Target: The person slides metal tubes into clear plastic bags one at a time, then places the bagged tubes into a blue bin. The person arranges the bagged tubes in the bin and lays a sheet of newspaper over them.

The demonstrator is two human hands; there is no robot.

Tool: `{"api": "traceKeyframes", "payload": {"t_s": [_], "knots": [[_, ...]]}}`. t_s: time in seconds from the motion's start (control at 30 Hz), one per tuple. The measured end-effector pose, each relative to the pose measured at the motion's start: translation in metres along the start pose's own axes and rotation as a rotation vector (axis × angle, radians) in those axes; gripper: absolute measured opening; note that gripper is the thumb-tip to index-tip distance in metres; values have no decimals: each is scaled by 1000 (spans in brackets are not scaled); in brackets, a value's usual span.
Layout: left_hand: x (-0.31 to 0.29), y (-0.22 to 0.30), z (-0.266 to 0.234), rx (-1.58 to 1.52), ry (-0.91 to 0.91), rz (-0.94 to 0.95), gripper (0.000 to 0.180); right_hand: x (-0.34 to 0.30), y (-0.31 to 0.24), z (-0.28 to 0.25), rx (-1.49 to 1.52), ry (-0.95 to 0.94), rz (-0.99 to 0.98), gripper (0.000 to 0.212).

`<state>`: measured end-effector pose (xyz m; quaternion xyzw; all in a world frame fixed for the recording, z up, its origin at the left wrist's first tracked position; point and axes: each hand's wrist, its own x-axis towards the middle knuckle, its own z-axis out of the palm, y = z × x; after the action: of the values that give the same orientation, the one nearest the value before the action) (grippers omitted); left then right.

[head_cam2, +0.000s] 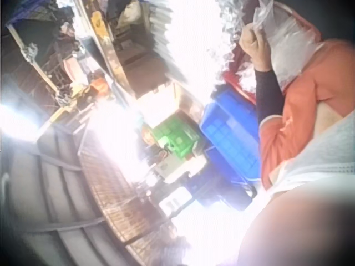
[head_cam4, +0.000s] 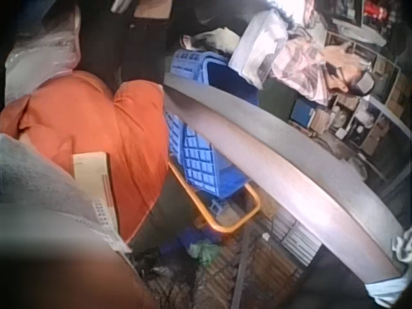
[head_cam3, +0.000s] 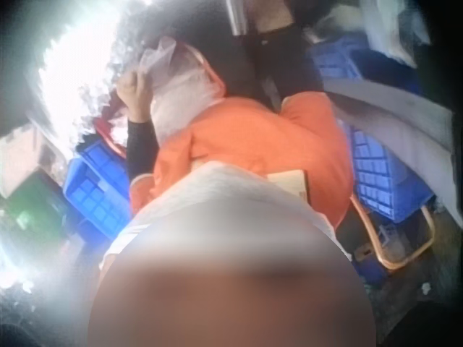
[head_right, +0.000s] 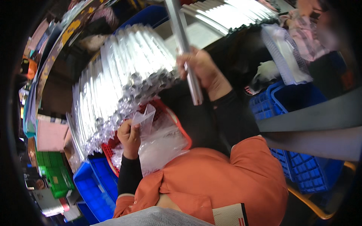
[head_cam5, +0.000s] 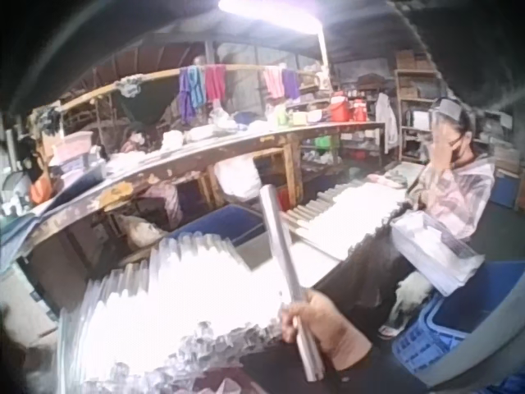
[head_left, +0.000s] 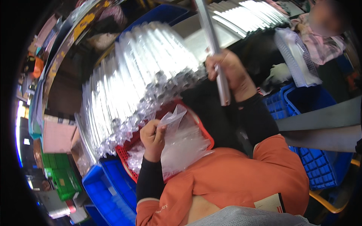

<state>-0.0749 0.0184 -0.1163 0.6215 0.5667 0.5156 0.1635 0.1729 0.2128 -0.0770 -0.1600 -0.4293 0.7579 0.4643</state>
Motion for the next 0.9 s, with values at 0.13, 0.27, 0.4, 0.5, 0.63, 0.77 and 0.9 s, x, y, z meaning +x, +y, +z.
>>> {"api": "traceKeyframes", "payload": {"t_s": [0.13, 0.27, 0.4, 0.5, 0.63, 0.77, 0.9], "knots": [[-7, 2, -3, 20, -9, 119, 15, 12, -33, 30, 386, -143, -213, 20], [-9, 2, -4, -4, -22, 221, 14, -3, -29, 73, 360, -183, -167, 23], [-10, 6, -8, 16, 9, 246, 29, -15, -10, 110, 230, -158, -115, 33], [-12, 9, -11, 13, 0, 311, 46, -14, -4, 112, 208, -149, -83, 34], [-11, 11, -9, 64, 7, 267, 60, -19, 17, 115, 72, -72, -187, 29], [-12, 13, -2, -216, -11, 73, 41, -35, 29, 148, -84, -68, -373, 23], [-6, 24, -4, -155, -136, 25, 10, -35, -27, 147, -138, 17, -717, 38]]}}
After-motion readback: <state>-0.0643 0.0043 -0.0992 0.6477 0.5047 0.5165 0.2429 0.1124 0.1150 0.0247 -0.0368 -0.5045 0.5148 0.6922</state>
